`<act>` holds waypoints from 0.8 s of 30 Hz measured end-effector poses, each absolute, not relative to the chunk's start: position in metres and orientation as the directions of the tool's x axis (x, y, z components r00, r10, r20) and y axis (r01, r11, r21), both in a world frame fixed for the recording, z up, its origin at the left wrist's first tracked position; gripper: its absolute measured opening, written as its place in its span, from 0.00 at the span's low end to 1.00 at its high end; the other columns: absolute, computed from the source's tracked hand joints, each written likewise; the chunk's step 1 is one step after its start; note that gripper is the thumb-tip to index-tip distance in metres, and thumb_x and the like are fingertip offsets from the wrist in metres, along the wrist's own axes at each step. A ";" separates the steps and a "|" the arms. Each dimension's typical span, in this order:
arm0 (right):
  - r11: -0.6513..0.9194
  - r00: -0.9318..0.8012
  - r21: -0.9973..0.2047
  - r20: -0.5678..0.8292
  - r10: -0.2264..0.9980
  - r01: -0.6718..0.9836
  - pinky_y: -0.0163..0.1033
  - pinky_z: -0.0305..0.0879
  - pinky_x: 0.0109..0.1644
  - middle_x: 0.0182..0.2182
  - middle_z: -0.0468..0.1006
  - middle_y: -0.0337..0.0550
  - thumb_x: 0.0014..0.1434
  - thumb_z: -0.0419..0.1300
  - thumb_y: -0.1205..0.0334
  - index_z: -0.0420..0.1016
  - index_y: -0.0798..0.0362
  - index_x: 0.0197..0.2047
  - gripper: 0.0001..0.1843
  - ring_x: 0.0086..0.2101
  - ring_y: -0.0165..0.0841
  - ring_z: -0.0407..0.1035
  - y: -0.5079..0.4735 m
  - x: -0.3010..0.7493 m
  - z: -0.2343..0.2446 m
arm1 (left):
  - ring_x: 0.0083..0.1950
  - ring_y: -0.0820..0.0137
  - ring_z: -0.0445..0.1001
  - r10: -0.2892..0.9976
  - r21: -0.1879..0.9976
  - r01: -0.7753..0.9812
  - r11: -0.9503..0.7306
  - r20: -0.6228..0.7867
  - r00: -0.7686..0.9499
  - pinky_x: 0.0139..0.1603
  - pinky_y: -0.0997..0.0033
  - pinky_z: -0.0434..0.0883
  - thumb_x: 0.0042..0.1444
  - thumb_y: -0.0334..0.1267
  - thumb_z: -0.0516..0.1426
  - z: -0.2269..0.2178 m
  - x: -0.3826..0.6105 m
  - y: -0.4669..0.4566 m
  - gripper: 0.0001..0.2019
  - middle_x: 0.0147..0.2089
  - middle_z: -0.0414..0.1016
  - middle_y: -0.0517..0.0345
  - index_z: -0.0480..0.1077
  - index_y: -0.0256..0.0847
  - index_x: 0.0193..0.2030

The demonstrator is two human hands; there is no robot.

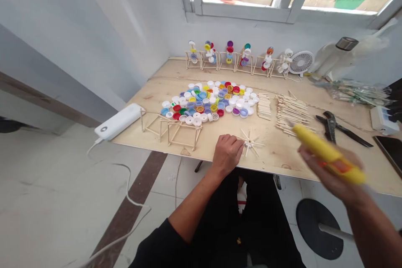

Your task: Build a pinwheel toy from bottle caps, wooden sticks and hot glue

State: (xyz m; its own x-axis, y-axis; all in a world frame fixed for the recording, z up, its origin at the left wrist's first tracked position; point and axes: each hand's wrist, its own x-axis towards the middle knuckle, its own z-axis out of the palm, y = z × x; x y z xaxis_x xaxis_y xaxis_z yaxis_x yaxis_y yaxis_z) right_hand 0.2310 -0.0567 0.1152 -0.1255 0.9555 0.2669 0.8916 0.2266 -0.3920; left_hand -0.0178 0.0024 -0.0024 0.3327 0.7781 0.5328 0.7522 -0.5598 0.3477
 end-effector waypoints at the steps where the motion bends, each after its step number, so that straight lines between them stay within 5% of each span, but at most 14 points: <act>1: 0.266 -0.167 -0.393 0.267 0.949 0.880 0.40 0.63 0.33 0.26 0.70 0.43 0.58 0.52 0.47 0.66 0.49 0.27 0.16 0.28 0.33 0.65 -0.055 0.226 0.103 | 0.35 0.68 0.67 0.778 0.350 0.751 -0.559 0.535 0.330 0.41 0.64 0.63 0.59 0.33 0.52 -0.002 -0.018 0.002 0.07 0.31 0.70 0.56 0.71 0.41 0.35; 6: 0.432 -0.375 -0.269 0.237 0.896 0.861 0.39 0.60 0.36 0.29 0.73 0.46 0.58 0.53 0.57 0.69 0.52 0.33 0.09 0.30 0.34 0.66 -0.053 0.243 0.060 | 0.34 0.68 0.67 0.778 0.368 0.743 -0.559 0.543 0.317 0.39 0.65 0.63 0.59 0.34 0.52 0.001 -0.018 0.001 0.07 0.30 0.71 0.56 0.71 0.41 0.35; 16: 0.031 -0.030 0.000 0.253 0.967 1.000 0.40 0.58 0.41 0.35 0.72 0.53 0.59 0.53 0.61 0.65 0.51 0.34 0.03 0.37 0.41 0.67 -0.047 0.352 0.089 | 0.35 0.67 0.69 0.784 0.401 0.726 -0.559 0.542 0.303 0.39 0.65 0.63 0.59 0.33 0.53 -0.001 -0.017 0.002 0.06 0.31 0.74 0.56 0.72 0.42 0.36; 24: 0.057 -0.062 0.082 0.056 0.997 0.995 0.40 0.56 0.40 0.37 0.74 0.53 0.58 0.49 0.71 0.72 0.56 0.35 0.10 0.38 0.36 0.68 -0.010 0.405 0.088 | 0.35 0.67 0.69 0.791 0.398 0.735 -0.549 0.531 0.304 0.38 0.65 0.64 0.59 0.34 0.53 -0.002 -0.017 0.002 0.06 0.31 0.74 0.56 0.72 0.42 0.35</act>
